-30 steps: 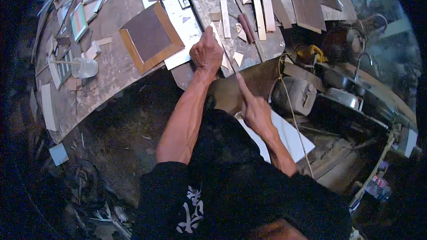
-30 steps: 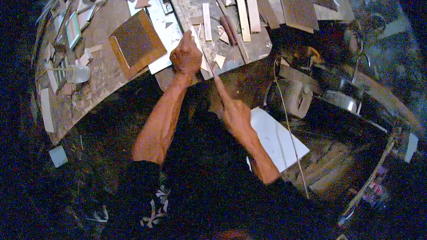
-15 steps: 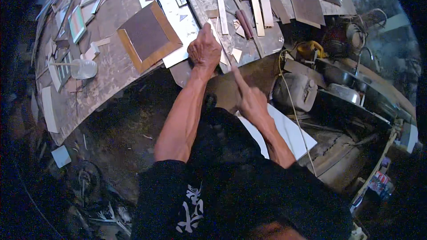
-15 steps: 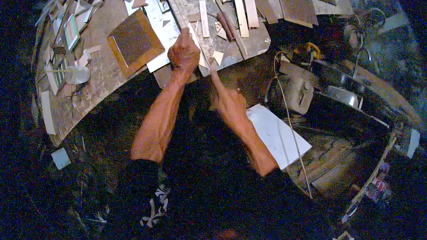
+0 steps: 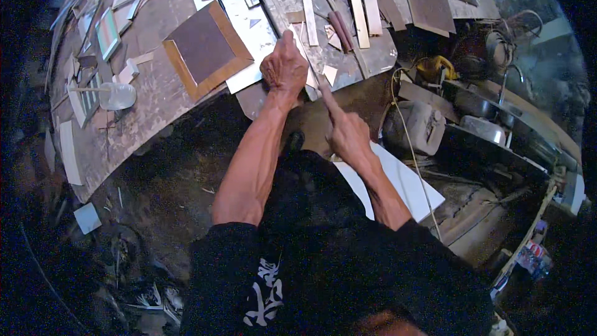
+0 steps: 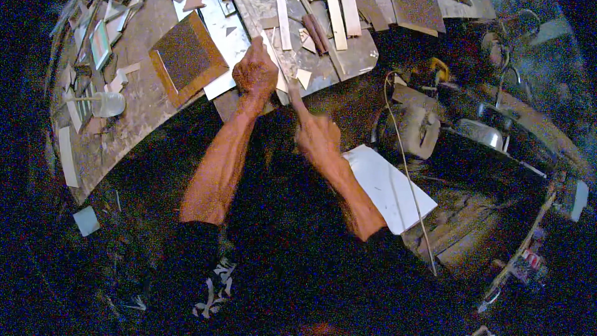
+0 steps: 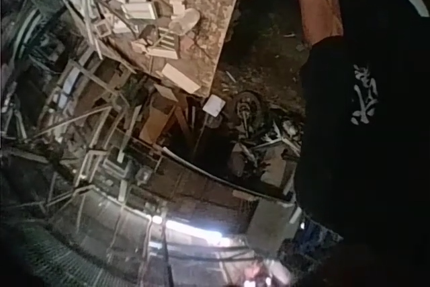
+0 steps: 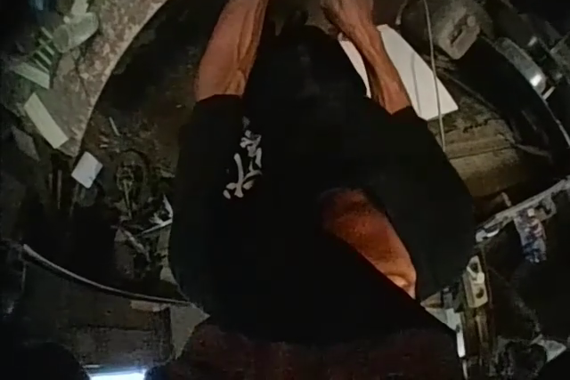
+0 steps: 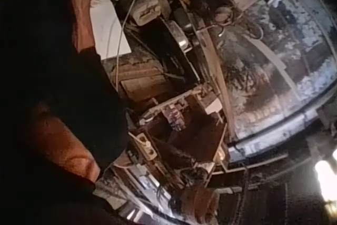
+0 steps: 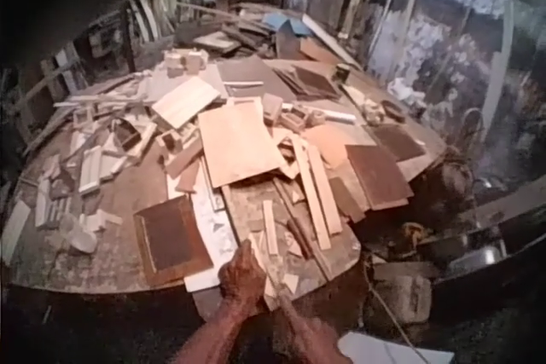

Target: Assembling and marking wooden frame components in a workshop.

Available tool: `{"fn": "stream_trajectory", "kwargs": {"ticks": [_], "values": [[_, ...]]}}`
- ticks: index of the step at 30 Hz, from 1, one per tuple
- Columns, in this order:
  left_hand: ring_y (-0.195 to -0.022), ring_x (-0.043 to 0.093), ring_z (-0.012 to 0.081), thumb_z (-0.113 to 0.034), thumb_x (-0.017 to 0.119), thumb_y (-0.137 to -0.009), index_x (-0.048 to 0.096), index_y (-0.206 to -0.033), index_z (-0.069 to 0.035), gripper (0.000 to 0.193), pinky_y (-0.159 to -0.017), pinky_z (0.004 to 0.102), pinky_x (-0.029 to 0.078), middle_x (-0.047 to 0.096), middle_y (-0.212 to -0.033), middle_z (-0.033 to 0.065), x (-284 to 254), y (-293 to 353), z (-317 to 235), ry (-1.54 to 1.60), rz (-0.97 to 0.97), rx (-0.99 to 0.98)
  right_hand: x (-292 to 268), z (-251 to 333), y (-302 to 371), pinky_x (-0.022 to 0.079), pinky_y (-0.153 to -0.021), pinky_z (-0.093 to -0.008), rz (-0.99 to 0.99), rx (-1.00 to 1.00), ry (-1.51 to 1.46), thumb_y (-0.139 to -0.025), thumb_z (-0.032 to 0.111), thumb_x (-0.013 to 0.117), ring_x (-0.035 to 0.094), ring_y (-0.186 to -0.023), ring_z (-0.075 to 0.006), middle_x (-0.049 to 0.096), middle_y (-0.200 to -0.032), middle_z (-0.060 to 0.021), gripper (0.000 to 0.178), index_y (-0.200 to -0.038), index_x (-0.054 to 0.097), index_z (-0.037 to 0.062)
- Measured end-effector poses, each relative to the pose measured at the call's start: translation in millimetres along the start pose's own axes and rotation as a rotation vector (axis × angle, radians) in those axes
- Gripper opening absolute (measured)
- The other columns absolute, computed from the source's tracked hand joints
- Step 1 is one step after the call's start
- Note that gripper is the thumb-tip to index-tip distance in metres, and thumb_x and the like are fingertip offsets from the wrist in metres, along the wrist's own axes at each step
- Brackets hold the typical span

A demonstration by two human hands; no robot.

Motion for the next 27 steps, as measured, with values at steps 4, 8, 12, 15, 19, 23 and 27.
{"fn": "stream_trajectory", "kwargs": {"ticks": [4, 8, 12, 15, 19, 23, 27], "values": [[-0.062, 0.061, 0.0398, -0.005, 0.046, -0.082, 0.05, -0.093, -0.006, 0.012, -0.052, 0.0494, 0.048, 0.06, -0.076, 0.0169, -5, -1, -5, 0.021, -0.059, 0.024, -6, -6, 35, 0.043, -0.057, -0.0515, -0.106, -0.076, -0.154, -0.081, 0.008, 0.05, 0.058, -0.059, -0.0436, 0.059, -0.069, -0.0266, 0.074, -0.147, 0.025, 0.0269], [-0.061, 0.061, 0.0403, -0.005, 0.047, -0.082, 0.049, -0.091, -0.006, 0.01, -0.051, 0.0491, 0.048, 0.06, -0.074, 0.0172, -4, 0, -1, 0.02, -0.021, 0.029, 4, -1, 1, 0.045, -0.058, -0.0504, -0.037, -0.048, -0.033, -0.082, 0.01, 0.05, 0.058, -0.059, -0.044, 0.06, -0.07, -0.0263, 0.074, -0.148, 0.023, 0.029], [-0.059, 0.061, 0.0392, -0.006, 0.046, -0.082, 0.049, -0.093, -0.006, 0.011, -0.049, 0.0491, 0.047, 0.06, -0.073, 0.017, -2, 2, -4, 0.006, -0.039, 0.049, -2, -5, 36, 0.045, -0.058, -0.052, -0.062, -0.044, -0.128, -0.079, 0.008, 0.052, 0.059, -0.062, -0.0448, 0.059, -0.068, -0.0266, 0.075, -0.147, 0.026, 0.0274], [-0.061, 0.062, 0.039, -0.008, 0.047, -0.083, 0.049, -0.094, -0.005, 0.012, -0.05, 0.049, 0.047, 0.061, -0.071, 0.0178, 6, -4, 1, -0.032, 0.052, -0.024, 15, 2, 27, 0.044, -0.058, -0.0541, 0.01, -0.088, -0.012, -0.079, 0.007, 0.05, 0.059, -0.061, -0.0447, 0.06, -0.067, -0.0259, 0.078, -0.148, 0.021, 0.0274], [-0.063, 0.063, 0.039, -0.008, 0.046, -0.085, 0.05, -0.094, -0.005, 0.011, -0.053, 0.0492, 0.047, 0.063, -0.074, 0.0188, 0, -3, -2, -0.061, 0.021, -0.027, 2, -4, 33, 0.044, -0.054, -0.0529, -0.062, 0.034, -0.067, -0.082, 0.009, 0.049, 0.06, -0.059, -0.0428, 0.06, -0.066, -0.0262, 0.075, -0.148, 0.02, 0.028], [-0.064, 0.062, 0.0386, -0.01, 0.047, -0.086, 0.051, -0.095, -0.005, 0.012, -0.052, 0.0493, 0.047, 0.062, -0.073, 0.0184, -2, -3, -1, -0.047, 0.01, -0.04, -4, -16, 32, 0.044, -0.057, -0.0523, -0.016, 0.033, -0.078, -0.088, 0.014, 0.047, 0.058, -0.058, -0.0435, 0.058, -0.063, -0.0262, 0.067, -0.148, 0.019, 0.0272], [-0.063, 0.062, 0.0379, -0.012, 0.047, -0.087, 0.051, -0.096, -0.005, 0.012, -0.053, 0.0488, 0.047, 0.062, -0.072, 0.0184, -2, -5, -3, -0.062, 0.029, -0.061, -4, -10, 39, 0.044, -0.056, -0.0519, -0.016, 0.06, -0.192, -0.092, 0.016, 0.045, 0.058, -0.058, -0.0444, 0.058, -0.063, -0.0264, 0.061, -0.148, 0.02, 0.0262]]}}
Point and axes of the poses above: each hand's wrist, its own y-axis away from the middle knuckle, its own x-axis out of the palm, z = x × y, the point moved 8 cm from there along -y, towards the middle knuckle
